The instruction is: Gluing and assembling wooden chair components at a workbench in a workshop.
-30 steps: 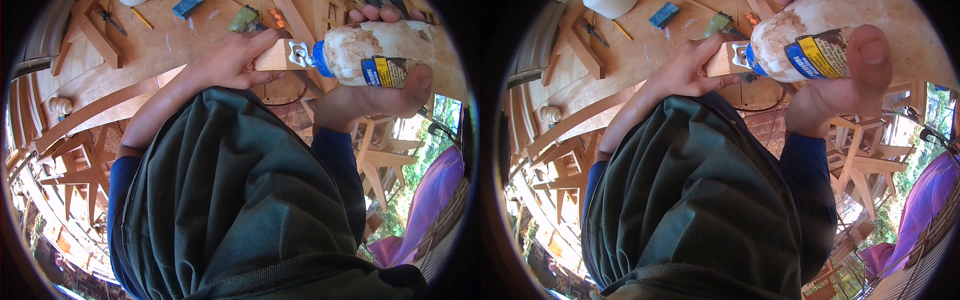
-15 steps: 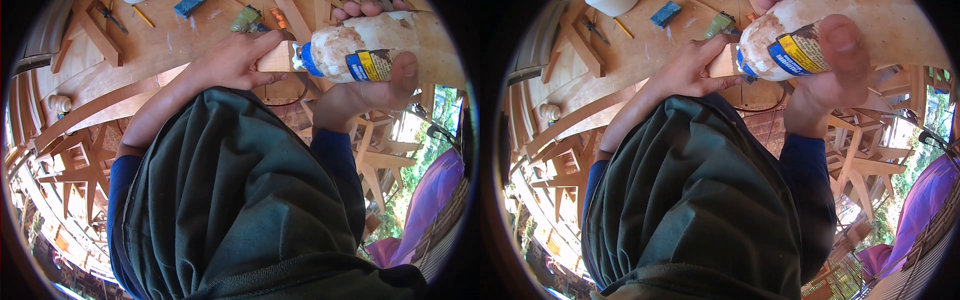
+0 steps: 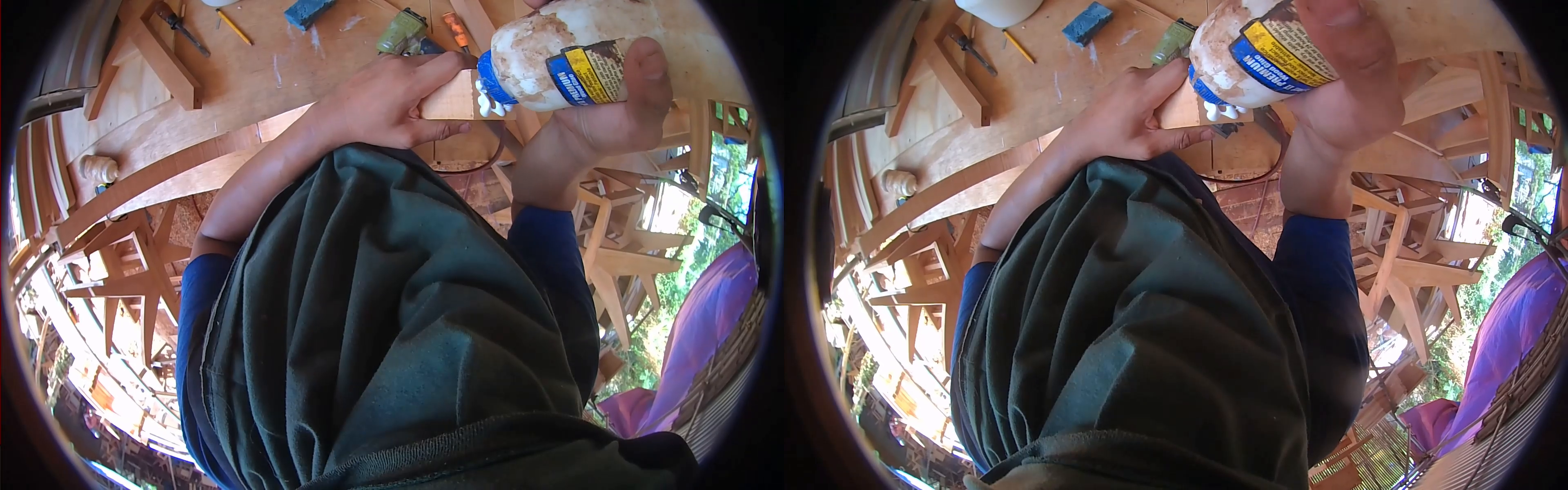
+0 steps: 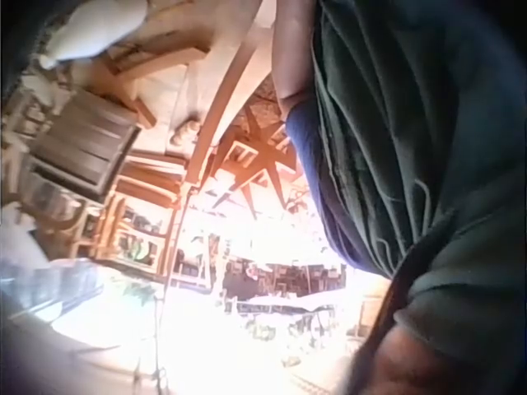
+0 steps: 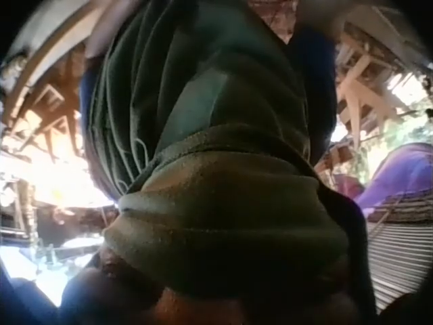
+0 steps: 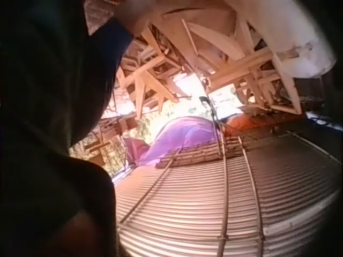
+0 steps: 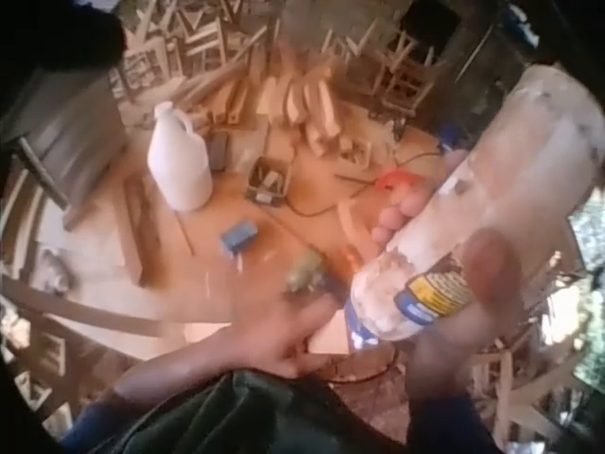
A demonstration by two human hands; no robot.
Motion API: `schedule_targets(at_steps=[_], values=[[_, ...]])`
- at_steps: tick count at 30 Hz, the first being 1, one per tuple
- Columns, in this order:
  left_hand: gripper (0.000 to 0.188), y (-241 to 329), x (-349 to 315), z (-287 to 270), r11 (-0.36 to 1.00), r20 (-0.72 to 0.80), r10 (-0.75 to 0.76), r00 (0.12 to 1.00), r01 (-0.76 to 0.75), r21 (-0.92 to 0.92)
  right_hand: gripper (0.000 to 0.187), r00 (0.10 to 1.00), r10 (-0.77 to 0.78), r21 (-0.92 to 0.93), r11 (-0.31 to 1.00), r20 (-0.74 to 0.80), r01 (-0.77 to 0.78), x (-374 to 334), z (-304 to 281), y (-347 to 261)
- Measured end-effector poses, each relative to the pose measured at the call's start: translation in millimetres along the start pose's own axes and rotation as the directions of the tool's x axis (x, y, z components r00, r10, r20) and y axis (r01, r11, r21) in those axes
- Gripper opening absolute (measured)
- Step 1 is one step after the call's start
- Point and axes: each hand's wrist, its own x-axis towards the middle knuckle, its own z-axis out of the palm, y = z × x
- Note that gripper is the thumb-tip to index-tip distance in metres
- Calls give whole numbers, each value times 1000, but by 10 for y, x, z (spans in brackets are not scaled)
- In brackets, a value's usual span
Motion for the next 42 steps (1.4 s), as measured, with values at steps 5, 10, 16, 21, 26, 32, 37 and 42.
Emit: schedule_targets(at_steps=[5,10,16,21,26,32,37,42], values=[[53,19,10,10,1000,-17,8,1000,-8,5,56,1000,-20,22,1000,8,20,155,-13,-56],[53,29,25,30,999,-63,28,998,-29,-24,67,970,-39,79,997,239,21,192,342,-168],[54,7,22,23,1000,-28,-3,1000,2,-11,63,956,-149,-311,948,-252,66,-145,649,-151],[54,0,22,36,1000,-53,6,999,-6,3,60,949,-120,-287,957,-290,33,-18,607,-175],[55,-26,28,41,999,-69,45,997,-45,-7,60,985,-61,-174,984,-162,32,-18,619,-155],[55,-25,37,16,997,-77,81,994,-80,8,52,927,-39,173,979,-372,111,0,569,-217],[56,40,19,-33,997,-45,-16,999,13,-70,58,953,112,366,930,-283,-1,100,411,-255],[60,45,-4,-88,998,-72,-3,997,-1,-55,47,901,369,714,692,-226,-104,-10,385,-143]])
